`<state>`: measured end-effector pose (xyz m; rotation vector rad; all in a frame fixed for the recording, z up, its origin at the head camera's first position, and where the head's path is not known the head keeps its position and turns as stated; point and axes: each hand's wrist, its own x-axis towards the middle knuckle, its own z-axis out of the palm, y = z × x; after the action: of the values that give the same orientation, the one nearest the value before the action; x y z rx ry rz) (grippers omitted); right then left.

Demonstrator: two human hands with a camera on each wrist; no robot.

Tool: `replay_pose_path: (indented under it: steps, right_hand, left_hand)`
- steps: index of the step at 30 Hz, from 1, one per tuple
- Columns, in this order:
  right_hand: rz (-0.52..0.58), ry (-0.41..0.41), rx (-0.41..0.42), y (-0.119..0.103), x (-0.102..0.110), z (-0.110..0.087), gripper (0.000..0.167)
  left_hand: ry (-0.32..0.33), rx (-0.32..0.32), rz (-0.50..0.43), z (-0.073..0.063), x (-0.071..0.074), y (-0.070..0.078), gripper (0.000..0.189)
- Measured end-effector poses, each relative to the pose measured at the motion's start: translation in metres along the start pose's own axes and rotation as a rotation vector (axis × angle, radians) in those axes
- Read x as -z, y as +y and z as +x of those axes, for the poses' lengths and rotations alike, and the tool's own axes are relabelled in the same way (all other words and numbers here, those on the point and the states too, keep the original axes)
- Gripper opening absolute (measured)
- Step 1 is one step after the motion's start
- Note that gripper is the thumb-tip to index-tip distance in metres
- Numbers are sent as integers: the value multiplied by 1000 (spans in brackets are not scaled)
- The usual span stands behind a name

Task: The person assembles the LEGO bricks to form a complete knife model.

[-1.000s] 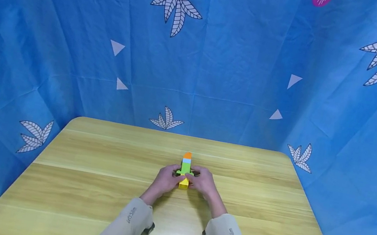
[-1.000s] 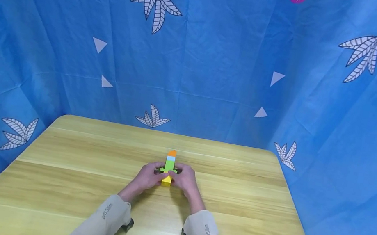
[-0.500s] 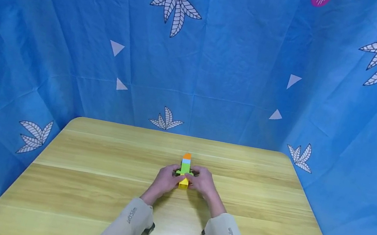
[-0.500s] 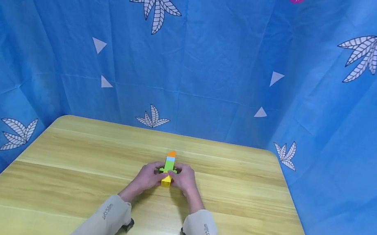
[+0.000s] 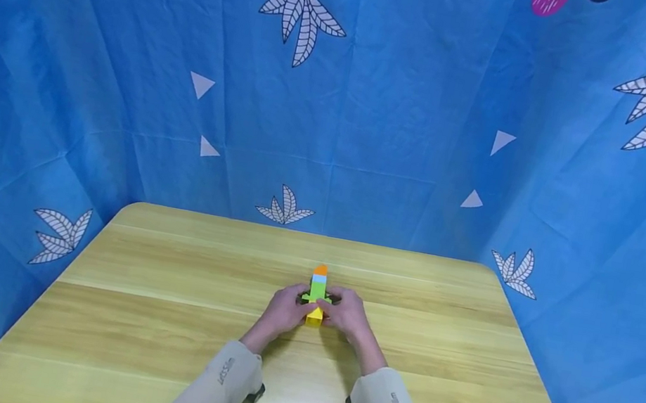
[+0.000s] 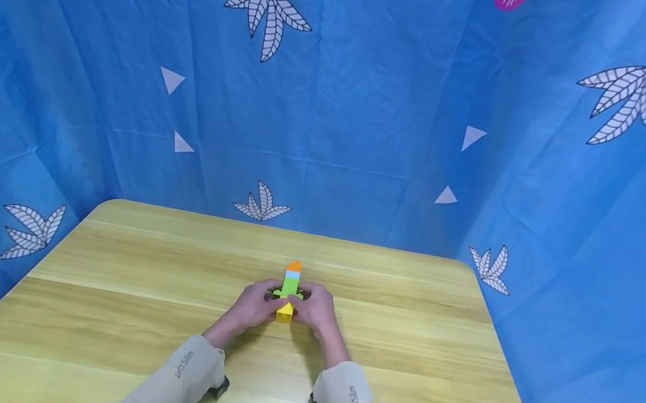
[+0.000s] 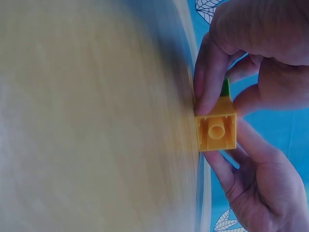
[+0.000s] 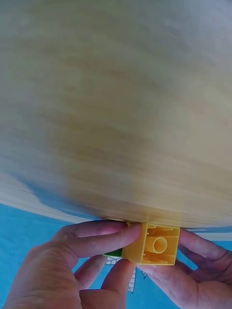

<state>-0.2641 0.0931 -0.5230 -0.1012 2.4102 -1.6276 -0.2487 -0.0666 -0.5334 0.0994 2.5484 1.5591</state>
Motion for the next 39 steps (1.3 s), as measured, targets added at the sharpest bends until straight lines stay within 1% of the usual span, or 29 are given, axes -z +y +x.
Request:
replay_pose_path:
  steps: [5, 10, 13, 15, 16, 20, 22, 23, 24, 28, 32, 34, 36, 39]
  right_hand:
    - [0, -1, 7, 0, 0, 2, 42]
    - [-9, 1, 7, 1, -1, 4, 42]
    - [-15, 4, 7, 0, -1, 4, 44]
    - [-33, 7, 22, -1, 0, 3, 45]
    - [-70, 19, 37, -2, 0, 2, 45]
    - [-326, 85, 126, -6, 1, -1, 46]
    - [-438, 116, 146, -7, 2, -2, 46]
    - [-464, 119, 148, -7, 3, -2, 47]
    - [-464, 113, 138, -7, 4, -2, 48]
    - [-466, 100, 144, -4, 12, -5, 51]
    - [-520, 110, 191, 4, 27, -12, 57]
    - [-572, 118, 217, 7, 39, -15, 62]
    - [-621, 127, 251, 11, 53, -17, 66]
    - [-709, 148, 309, 16, 76, -21, 69]
  left_hand:
    - [3, -15, 26, 1, 1, 1, 39]
    - [7, -4, 49, 1, 2, 2, 42]
    - [13, -9, 63, 1, 2, 3, 44]
    - [23, -8, 75, 0, 2, 3, 46]
    - [32, -8, 85, 1, 2, 3, 46]
    - [71, -17, 145, 2, 4, 2, 51]
    - [82, -28, 169, 1, 8, 1, 53]
    - [83, -36, 178, 1, 10, 1, 53]
    - [83, -45, 185, 0, 13, 1, 54]
    - [73, -111, 262, -5, 32, -1, 54]
    - [56, -178, 399, -14, 58, -7, 56]
    - [57, -215, 468, -18, 74, -11, 58]
    - [64, -252, 539, -20, 93, -16, 60]
    - [98, -313, 658, -24, 125, -22, 63]
